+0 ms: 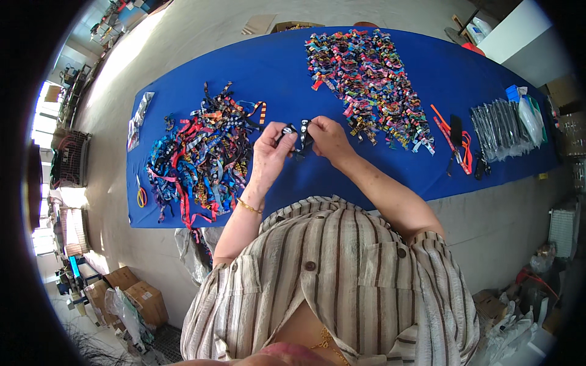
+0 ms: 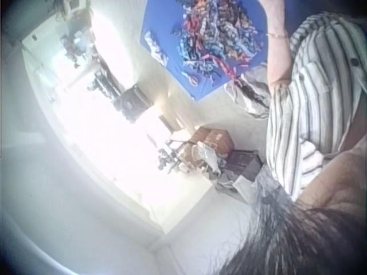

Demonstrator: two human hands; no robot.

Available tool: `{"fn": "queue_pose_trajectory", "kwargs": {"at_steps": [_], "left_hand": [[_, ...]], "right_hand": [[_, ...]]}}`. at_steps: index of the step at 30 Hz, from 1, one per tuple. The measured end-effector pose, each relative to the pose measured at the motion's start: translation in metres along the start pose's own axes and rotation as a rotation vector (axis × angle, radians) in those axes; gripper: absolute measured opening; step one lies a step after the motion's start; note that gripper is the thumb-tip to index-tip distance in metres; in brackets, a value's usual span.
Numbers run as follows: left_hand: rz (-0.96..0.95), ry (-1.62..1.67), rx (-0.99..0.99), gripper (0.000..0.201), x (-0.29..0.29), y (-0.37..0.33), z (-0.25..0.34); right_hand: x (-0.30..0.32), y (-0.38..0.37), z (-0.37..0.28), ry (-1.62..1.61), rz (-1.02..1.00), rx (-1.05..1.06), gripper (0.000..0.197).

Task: The person folds and fastens patterned wristbands by hand, arranges them in rows on the table, and then picks up a smartphone and a black case.

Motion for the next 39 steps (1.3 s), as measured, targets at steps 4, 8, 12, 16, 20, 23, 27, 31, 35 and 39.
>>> {"fn": "queue_pose_trajectory", "kwargs": {"at_steps": [4,8,12,16,20,23,27,31,35,39], "left_hand": [[-0.001,-0.071,0.026,0.009,-0.007,-0.001,-0.005],[0.046,-0.098,0.064,0.01,-0.013,-0.006,-0.014],[0.064,-0.037,0.096,0.012,-0.022,-0.002,-0.007],[0.071,-0.059,0.2,0.015,-0.032,0.003,-0.003],[0.071,0.038,0.2,0.015,-0.039,0.006,-0.015],[0.13,0.067,0.209,0.014,-0.042,0.008,-0.011],[0.21,0.128,0.168,0.014,-0.047,0.008,-0.014],[0.271,0.028,0.099,0.016,-0.051,0.007,-0.016],[0.274,0.02,0.094,0.017,-0.052,0.006,-0.017],[0.236,0.064,0.106,0.017,-0.052,0.002,-0.017]], "right_hand": [[0.0,0.005,-0.009,-0.112,-0.034,0.0,0.015],[0.008,0.004,-0.013,-0.031,-0.072,0.104,0.016],[0.017,0.005,-0.021,0.104,-0.079,0.246,0.015],[0.028,-0.001,-0.023,0.157,-0.071,0.417,0.013],[0.034,0.005,-0.035,0.259,-0.1,0.448,0.011],[0.039,0.014,-0.052,0.335,-0.093,0.544,0.011],[0.046,0.021,-0.058,0.545,-0.122,0.685,0.012],[0.046,0.026,-0.054,0.493,-0.212,0.668,0.013],[0.048,0.021,-0.043,0.292,-0.345,0.224,0.015],[0.044,0.019,-0.047,0.283,-0.341,0.242,0.015]]}}
Point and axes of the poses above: each hand's wrist, its own y-axis away from the middle knuckle, its own x-axis out of the back of the hand, z = x × y, the point moved 7 cm from there along -y, towards the middle knuckle, and after that the axes turned 9 degrees about z, right-handed, at the moved point
